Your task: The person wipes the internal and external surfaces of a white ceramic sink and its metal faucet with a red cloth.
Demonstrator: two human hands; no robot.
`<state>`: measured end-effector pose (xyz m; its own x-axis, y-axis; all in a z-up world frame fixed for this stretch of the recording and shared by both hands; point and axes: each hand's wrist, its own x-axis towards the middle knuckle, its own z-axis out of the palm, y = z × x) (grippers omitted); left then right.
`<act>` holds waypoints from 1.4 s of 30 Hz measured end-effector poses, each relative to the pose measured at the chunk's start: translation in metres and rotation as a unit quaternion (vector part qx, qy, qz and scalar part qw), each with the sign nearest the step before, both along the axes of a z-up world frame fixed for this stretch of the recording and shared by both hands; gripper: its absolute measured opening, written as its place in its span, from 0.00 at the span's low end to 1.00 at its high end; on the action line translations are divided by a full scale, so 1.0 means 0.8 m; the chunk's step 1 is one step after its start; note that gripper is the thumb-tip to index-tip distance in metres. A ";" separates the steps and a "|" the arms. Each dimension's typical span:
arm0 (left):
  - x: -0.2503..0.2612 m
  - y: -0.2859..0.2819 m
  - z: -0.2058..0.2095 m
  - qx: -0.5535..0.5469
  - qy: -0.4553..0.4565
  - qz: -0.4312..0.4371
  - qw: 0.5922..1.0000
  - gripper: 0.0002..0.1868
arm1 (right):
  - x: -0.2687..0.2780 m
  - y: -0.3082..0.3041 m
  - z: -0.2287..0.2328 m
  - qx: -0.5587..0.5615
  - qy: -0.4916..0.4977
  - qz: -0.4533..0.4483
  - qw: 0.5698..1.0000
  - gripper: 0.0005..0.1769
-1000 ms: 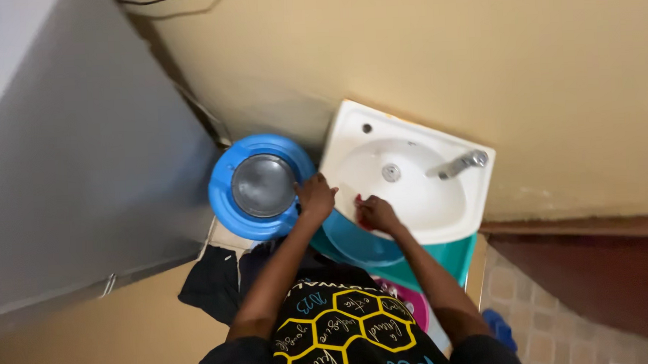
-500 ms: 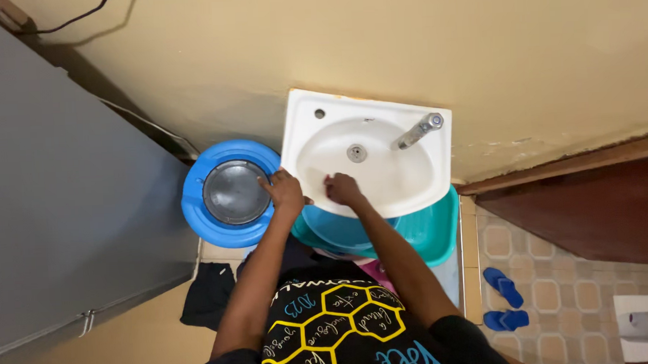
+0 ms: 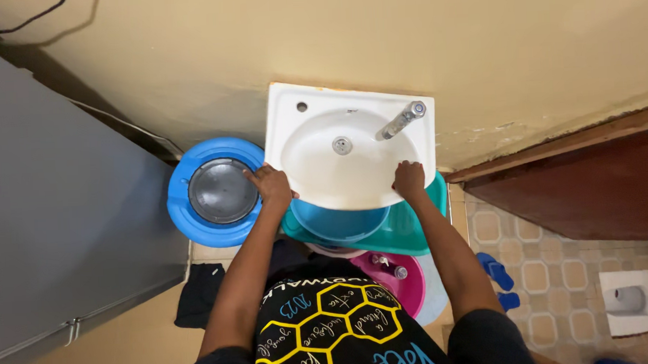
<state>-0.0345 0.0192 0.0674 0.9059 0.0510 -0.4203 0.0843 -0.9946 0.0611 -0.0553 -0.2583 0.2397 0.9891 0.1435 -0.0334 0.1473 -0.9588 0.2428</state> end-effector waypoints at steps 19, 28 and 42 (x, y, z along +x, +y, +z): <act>0.016 -0.008 0.015 0.049 0.029 -0.026 0.998 0.42 | -0.044 0.016 -0.154 0.181 0.047 0.119 0.975 0.05; 0.013 -0.007 0.020 0.046 0.039 -0.026 0.998 0.43 | -0.049 -0.091 -0.108 0.138 -0.214 -0.055 0.965 0.16; 0.010 -0.009 0.014 0.047 0.017 -0.026 0.998 0.42 | -0.078 -0.037 -0.161 0.133 -0.056 -0.020 0.989 0.06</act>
<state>-0.0266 0.0123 0.0782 0.8935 0.0439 -0.4470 0.0321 -0.9989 -0.0339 -0.1173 -0.2879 0.1112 0.9894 0.0940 0.1109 0.0953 -0.9954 -0.0058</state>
